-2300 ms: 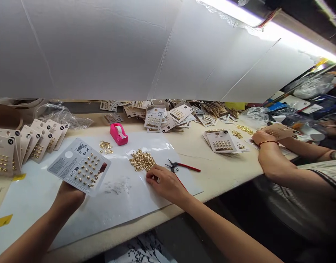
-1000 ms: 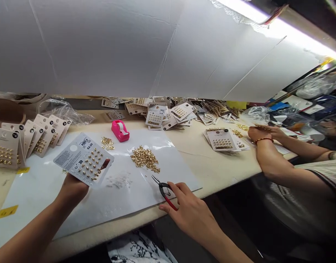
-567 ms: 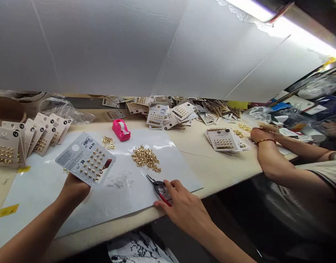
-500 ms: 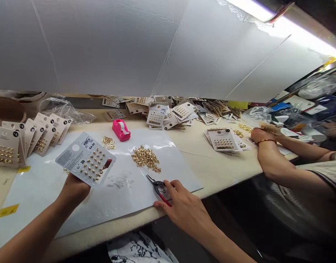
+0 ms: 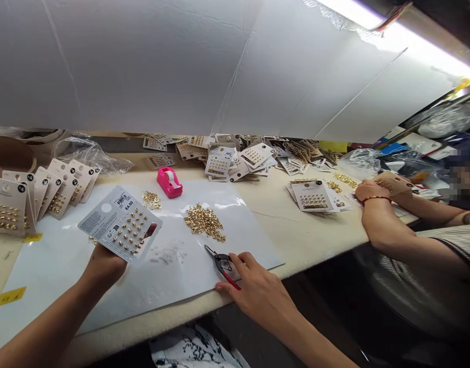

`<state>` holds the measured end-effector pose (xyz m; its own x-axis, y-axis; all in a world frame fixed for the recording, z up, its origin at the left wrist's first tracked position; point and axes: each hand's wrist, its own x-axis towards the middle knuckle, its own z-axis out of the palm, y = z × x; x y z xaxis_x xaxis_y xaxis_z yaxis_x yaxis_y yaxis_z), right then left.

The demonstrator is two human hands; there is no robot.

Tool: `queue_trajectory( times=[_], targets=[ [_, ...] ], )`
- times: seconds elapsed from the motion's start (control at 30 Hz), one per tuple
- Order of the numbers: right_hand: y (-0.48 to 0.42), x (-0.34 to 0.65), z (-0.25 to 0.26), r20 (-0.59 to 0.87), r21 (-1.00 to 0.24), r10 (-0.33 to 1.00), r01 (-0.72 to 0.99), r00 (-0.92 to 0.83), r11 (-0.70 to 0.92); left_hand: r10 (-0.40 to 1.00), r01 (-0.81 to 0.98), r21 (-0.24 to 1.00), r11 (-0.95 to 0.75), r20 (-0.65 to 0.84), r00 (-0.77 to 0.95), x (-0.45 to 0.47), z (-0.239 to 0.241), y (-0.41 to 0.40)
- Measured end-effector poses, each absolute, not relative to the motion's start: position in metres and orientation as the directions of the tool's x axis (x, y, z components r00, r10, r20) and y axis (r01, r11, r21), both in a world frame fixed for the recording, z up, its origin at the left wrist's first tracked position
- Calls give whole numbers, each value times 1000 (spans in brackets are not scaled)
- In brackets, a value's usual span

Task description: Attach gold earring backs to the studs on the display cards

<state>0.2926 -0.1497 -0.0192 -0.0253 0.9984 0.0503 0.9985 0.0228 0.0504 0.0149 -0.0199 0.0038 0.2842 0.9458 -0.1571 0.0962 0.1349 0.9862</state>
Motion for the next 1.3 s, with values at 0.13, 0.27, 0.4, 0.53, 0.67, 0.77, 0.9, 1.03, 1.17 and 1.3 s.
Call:
queue_trajectory(
  times=[0.13, 0.27, 0.4, 0.53, 0.67, 0.77, 0.9, 1.03, 1.17, 1.3],
  targets=[
    [-144, 289, -8, 96, -105, 995, 993, -37, 47, 947, -74, 981, 180, -153, 283, 20, 3, -20],
    [-127, 272, 15, 113, -393, 985, 904, -131, 166, 941, -290, 919, 267, -184, 284, 27, 5, -22],
    [-106, 250, 31, 213, -481, 943, 812, -256, 329, 925, -350, 888, 299, -180, 334, 27, 6, -22],
    [-93, 237, 34, 327, -405, 894, 809, -307, 426, 924, -300, 905, 302, -201, 324, 24, 8, -22],
    [-90, 232, 34, 353, -357, 867, 807, -351, 472, 930, -258, 930, 261, -170, 326, 23, 8, -23],
    [-90, 231, 34, 356, -343, 861, 806, -364, 483, 927, -260, 933, 247, -150, 345, 23, 7, -23],
    [-89, 230, 32, 353, -337, 860, 808, -368, 484, 929, -245, 939, 241, -150, 338, 23, 6, -22],
    [-90, 231, 31, 345, -335, 859, 806, -378, 489, 926, -239, 944, 229, -136, 352, 22, 5, -21],
    [-90, 232, 32, 325, -355, 864, 797, -385, 489, 928, -212, 960, 185, -100, 359, 20, 3, -21],
    [-88, 232, 33, 312, -368, 863, 787, -397, 495, 932, -176, 968, 177, -107, 347, 19, 0, -22]
  ],
)
